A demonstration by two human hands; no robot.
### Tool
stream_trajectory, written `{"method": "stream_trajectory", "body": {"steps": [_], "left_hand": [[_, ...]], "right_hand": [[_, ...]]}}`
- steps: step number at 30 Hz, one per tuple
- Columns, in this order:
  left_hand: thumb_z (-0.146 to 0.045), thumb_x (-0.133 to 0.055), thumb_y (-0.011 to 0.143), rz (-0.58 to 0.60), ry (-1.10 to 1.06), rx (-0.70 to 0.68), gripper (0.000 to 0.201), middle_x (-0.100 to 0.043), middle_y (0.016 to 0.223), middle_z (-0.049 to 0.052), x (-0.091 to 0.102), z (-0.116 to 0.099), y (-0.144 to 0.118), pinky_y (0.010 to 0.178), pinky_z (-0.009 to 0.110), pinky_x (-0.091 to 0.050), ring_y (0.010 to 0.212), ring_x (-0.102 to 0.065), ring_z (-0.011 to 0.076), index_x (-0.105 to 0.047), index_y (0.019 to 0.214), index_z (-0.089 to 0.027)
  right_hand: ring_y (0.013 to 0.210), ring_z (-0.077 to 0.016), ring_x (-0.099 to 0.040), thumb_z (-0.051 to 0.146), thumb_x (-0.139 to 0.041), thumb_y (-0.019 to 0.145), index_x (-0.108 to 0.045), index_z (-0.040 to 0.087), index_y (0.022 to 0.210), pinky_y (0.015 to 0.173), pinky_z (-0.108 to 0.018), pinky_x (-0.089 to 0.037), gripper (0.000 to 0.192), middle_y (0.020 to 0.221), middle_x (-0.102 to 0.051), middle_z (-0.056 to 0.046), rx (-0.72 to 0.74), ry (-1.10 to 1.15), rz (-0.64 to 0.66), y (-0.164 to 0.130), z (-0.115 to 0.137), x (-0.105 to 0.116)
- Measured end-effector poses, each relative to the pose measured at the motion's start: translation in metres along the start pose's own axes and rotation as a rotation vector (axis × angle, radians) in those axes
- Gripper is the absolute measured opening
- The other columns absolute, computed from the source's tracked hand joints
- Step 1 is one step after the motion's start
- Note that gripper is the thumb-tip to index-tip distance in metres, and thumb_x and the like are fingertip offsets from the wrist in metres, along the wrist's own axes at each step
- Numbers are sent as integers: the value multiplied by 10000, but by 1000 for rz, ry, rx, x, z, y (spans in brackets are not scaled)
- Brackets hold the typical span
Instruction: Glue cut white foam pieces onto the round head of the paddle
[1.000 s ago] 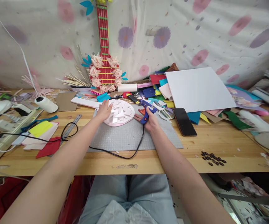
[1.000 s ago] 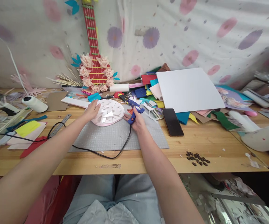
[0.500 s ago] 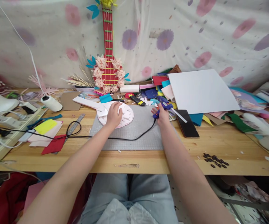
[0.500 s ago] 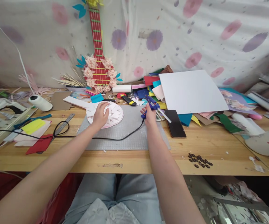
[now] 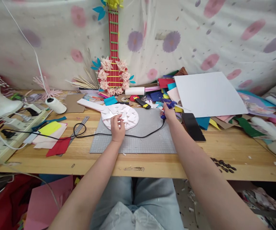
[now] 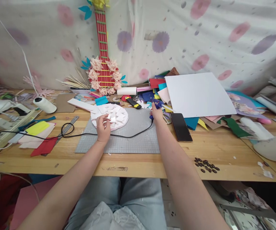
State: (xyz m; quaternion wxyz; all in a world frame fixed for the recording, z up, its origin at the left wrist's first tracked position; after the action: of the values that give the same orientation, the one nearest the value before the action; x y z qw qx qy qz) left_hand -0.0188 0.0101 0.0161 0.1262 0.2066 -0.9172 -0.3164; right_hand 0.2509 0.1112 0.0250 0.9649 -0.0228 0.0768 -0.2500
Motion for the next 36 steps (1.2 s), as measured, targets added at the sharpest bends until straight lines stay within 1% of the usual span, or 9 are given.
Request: {"method": "stream_trajectory", "body": {"steps": [2,4,6,10,13,20,28,33,36], "left_hand": [[-136,-464,805,-12,-38,55,248,-506,1031,69,-1,4,-1,624,229,-551,765,-575,103,-537,1035,-194],[-168,-494,811,18,-65,97,245,-520,1029,63,-4,7,-3,643,239,-554,762,-579,101,-531,1051,-201],[-206,-532,812,80,-86,125,262,-537,1023,57,-8,9,-6,666,253,-553,766,-585,102,-523,1074,-208],[-290,-607,788,206,-124,157,361,-574,1065,76,-13,10,-9,697,275,-548,849,-610,133,-504,1126,-217],[-329,-609,789,253,-153,178,348,-609,1064,94,-13,10,-8,734,301,-545,913,-627,166,-520,1102,-203],[-376,-576,810,278,-186,228,264,-655,986,76,-15,13,-6,763,324,-537,911,-637,182,-569,1004,-197],[-342,-545,827,230,-83,166,167,-650,886,44,-14,7,-5,782,315,-516,849,-622,163,-574,915,-203],[-454,-559,800,150,-256,295,273,-622,877,34,-12,15,-2,717,317,-554,801,-621,150,-529,904,-203],[-524,-554,779,82,-397,380,340,-601,869,28,-8,21,2,671,313,-576,781,-625,146,-500,881,-204]], "right_hand": [[511,-66,-593,423,-634,785,-489,203,858,492,-174,-518,273,668,-532,59,-19,143,12,-18,3,-8],[604,-97,-650,445,-613,799,-492,208,868,569,-218,-554,274,737,-581,40,-40,301,145,-41,6,-20],[685,-126,-678,478,-591,808,-523,200,864,609,-239,-564,291,791,-621,9,-89,389,345,-67,8,-35],[770,-167,-692,482,-578,819,-577,198,882,670,-286,-580,290,855,-671,-32,-213,451,634,-112,2,-60],[805,-179,-693,466,-608,802,-600,209,891,695,-304,-584,272,895,-689,-41,-252,450,738,-129,-6,-69],[817,-191,-693,462,-652,761,-609,212,895,680,-311,-585,288,886,-704,-48,-243,426,774,-134,-12,-67],[770,-186,-686,468,-708,690,-614,198,819,635,-295,-564,313,855,-704,-49,-198,373,817,-139,-18,-71],[693,-143,-652,466,-712,672,-625,205,845,582,-253,-533,325,867,-688,-31,-156,314,754,-141,-8,-60],[551,-77,-551,482,-731,634,-633,193,787,455,-177,-448,341,761,-647,-2,-74,241,673,-133,-2,-44]]}}
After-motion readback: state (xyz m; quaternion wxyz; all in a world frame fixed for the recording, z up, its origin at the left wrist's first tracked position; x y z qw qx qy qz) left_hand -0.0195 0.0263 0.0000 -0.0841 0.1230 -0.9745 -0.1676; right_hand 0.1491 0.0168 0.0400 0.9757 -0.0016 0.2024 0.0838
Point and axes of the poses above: each hand's wrist, its own y-axis towards the middle knuckle, its own x-axis out of the back of the hand, z = x × y, the point moved 2 cm from there along y, towards the middle knuckle
